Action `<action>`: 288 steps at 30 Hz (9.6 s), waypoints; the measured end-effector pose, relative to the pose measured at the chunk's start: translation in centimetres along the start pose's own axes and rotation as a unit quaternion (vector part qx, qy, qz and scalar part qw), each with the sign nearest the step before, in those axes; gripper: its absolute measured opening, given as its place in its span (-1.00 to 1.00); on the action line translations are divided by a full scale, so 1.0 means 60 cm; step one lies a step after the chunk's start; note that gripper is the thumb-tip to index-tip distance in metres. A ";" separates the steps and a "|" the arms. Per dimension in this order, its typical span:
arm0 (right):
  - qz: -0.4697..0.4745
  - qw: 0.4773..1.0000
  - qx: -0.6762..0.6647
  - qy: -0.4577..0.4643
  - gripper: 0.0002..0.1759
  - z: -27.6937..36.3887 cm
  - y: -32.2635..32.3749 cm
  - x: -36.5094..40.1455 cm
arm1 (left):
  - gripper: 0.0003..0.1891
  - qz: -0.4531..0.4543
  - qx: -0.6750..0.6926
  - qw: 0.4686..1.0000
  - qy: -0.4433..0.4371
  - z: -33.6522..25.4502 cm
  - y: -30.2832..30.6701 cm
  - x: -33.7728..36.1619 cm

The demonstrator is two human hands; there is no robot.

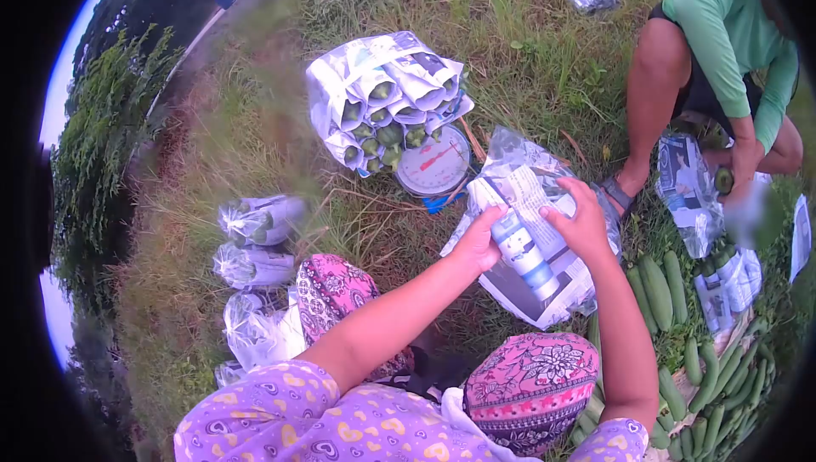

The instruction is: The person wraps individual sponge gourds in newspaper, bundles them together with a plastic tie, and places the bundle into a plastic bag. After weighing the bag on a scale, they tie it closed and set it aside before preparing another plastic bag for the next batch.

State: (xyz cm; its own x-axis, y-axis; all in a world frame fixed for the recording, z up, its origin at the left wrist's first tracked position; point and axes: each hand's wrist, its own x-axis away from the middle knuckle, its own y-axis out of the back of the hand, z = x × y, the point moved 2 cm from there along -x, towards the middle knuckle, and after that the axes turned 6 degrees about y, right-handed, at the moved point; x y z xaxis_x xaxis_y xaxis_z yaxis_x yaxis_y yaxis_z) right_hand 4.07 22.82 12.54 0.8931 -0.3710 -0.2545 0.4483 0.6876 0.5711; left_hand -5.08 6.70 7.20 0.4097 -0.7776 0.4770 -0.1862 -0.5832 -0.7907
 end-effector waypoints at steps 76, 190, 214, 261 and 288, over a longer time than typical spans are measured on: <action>-0.039 0.977 0.105 0.181 -0.33 0.381 -0.360 -0.231 | -0.78 -0.256 -0.548 0.619 -0.501 -0.537 0.125 0.204; 0.018 0.991 -0.093 0.096 -0.83 0.065 -0.259 -0.535 | -0.83 -0.356 -0.723 0.444 -0.392 -0.537 0.124 0.217; -0.054 0.996 -0.051 0.043 -0.74 0.154 -0.139 -0.163 | -0.76 -0.246 -0.622 0.596 -0.443 -0.514 0.103 0.287; -0.049 0.906 -0.104 -0.408 -0.68 -0.088 -0.145 0.413 | -0.84 -0.299 -0.542 0.782 -0.074 0.027 0.316 0.250; -0.120 0.886 -0.154 -0.421 -0.79 0.078 -0.055 0.385 | -0.85 -0.224 -0.614 0.751 -0.093 -0.024 0.254 0.269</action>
State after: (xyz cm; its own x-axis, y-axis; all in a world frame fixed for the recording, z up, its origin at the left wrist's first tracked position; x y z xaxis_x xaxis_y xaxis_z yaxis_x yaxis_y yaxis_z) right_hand 23.07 9.05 8.41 0.4846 -0.7746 0.4065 0.7266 0.6152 0.3060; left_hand -2.60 -15.06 3.40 0.7739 -0.4588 0.4365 -0.6283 -0.6424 0.4388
